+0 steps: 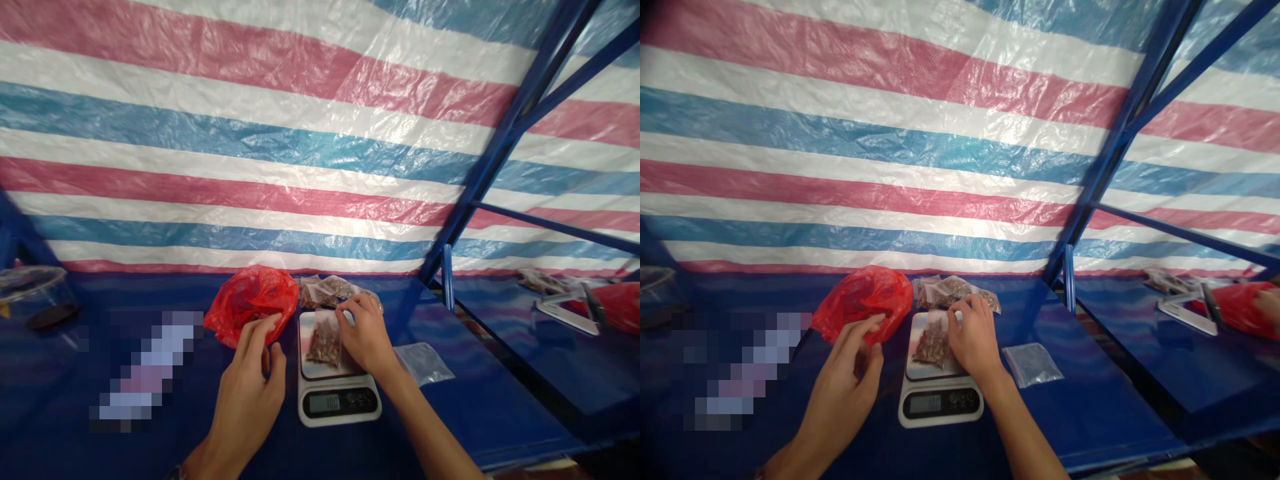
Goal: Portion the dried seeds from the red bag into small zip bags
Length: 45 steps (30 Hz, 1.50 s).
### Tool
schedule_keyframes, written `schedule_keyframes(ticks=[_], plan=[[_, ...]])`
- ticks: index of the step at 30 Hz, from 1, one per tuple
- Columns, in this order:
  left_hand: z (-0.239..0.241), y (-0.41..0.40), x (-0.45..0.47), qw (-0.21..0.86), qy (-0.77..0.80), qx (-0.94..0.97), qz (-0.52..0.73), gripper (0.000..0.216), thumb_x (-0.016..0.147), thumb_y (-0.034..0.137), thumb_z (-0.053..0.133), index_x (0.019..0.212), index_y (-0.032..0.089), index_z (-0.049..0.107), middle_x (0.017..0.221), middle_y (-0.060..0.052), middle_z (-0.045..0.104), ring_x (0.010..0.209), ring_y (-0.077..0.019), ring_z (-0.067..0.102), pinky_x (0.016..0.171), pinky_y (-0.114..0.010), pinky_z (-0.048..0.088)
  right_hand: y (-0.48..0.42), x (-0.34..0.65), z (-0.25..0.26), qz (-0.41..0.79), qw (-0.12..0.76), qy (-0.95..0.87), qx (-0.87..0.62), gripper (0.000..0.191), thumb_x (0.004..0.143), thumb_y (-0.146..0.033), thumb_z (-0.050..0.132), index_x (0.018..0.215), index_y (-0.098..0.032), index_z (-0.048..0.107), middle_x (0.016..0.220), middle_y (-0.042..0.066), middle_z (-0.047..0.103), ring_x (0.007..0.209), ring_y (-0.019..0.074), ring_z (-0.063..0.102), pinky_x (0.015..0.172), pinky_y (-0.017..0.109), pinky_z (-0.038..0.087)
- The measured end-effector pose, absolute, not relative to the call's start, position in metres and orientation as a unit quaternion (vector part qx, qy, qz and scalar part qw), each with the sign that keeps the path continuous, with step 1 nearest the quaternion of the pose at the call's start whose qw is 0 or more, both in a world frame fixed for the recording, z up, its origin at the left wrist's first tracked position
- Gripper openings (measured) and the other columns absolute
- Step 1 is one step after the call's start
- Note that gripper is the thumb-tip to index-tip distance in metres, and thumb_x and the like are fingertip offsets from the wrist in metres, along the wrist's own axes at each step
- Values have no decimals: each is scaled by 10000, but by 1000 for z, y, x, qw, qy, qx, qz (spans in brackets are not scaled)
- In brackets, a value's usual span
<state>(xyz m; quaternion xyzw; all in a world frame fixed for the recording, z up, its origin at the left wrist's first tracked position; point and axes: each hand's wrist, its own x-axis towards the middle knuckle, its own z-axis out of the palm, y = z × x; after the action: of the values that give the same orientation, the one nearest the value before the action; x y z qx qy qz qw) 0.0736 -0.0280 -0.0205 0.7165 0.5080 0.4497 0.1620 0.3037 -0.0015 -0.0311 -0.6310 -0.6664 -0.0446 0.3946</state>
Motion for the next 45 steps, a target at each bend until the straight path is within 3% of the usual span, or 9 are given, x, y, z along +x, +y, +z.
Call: schedule_keyframes(ticks=[4, 6, 13, 20, 25, 30, 35, 40, 45], plan=[[-23, -26, 79, 195, 492, 713, 460, 363, 1000, 352, 481, 1327, 257, 606, 1335, -89, 647, 1248, -255, 623, 1061, -426, 499, -4, 296, -15, 59, 477, -698, -530, 181, 1022, -267, 453, 958, -228, 617, 994, 73, 644, 972, 238, 612, 907, 394, 487], [-25, -24, 82, 237, 490, 695, 471, 392, 993, 409, 516, 1333, 238, 612, 1336, -102, 660, 1268, -265, 611, 1091, -451, 479, -8, 287, -5, 104, 502, -698, -500, 185, 1038, -296, 441, 960, -237, 598, 944, 47, 653, 906, 215, 625, 845, 351, 496], [-20, -11, 91, 391, 420, 606, 551, 327, 965, 463, 573, 1114, 198, 695, 1126, -83, 747, 1042, -234, 694, 959, -376, 542, -20, 251, 4, 216, 570, -652, -451, 164, 1004, -374, 554, 1112, -274, 626, 986, 28, 705, 927, 197, 685, 878, 328, 537], [-15, -9, 94, 405, 402, 576, 585, 282, 931, 453, 625, 974, 184, 695, 932, -46, 745, 875, -201, 695, 814, -298, 553, -11, 249, -10, 254, 589, -626, -444, 237, 976, -404, 590, 1174, -277, 561, 893, 1, 677, 822, 183, 687, 816, 321, 558], [-16, -10, 95, 424, 395, 580, 572, 296, 940, 461, 624, 976, 178, 703, 932, -55, 756, 862, -204, 703, 792, -292, 554, -15, 242, -11, 223, 596, -625, -452, 171, 996, -360, 535, 1135, -261, 523, 917, 18, 648, 842, 183, 658, 818, 323, 551], [-15, -9, 95, 426, 395, 576, 575, 321, 931, 487, 633, 977, 179, 714, 941, -56, 766, 868, -212, 713, 793, -296, 561, -19, 239, -10, 210, 585, -633, -461, 339, 996, -355, 539, 1316, -255, 494, 1004, 43, 649, 895, 190, 663, 858, 343, 556], [-15, -10, 97, 418, 383, 599, 565, 292, 948, 456, 623, 1008, 187, 720, 1004, -59, 772, 923, -215, 715, 857, -307, 558, -20, 240, -9, 200, 590, -632, -462, 237, 997, -356, 512, 1215, -263, 521, 990, 34, 630, 880, 184, 638, 835, 323, 543], [-17, -11, 98, 418, 374, 605, 566, 292, 958, 448, 612, 1009, 182, 723, 1052, -79, 775, 957, -226, 721, 891, -325, 560, -22, 238, -8, 226, 586, -638, -445, 361, 986, -346, 549, 1329, -252, 491, 1015, 39, 641, 897, 188, 634, 865, 332, 535], [-17, -12, 98, 419, 373, 613, 557, 315, 963, 464, 609, 1020, 178, 728, 1059, -88, 778, 969, -233, 729, 885, -323, 563, -24, 233, -6, 219, 597, -624, -455, 218, 978, -312, 547, 1181, -237, 523, 897, 2, 609, 820, 171, 607, 828, 315, 514]])
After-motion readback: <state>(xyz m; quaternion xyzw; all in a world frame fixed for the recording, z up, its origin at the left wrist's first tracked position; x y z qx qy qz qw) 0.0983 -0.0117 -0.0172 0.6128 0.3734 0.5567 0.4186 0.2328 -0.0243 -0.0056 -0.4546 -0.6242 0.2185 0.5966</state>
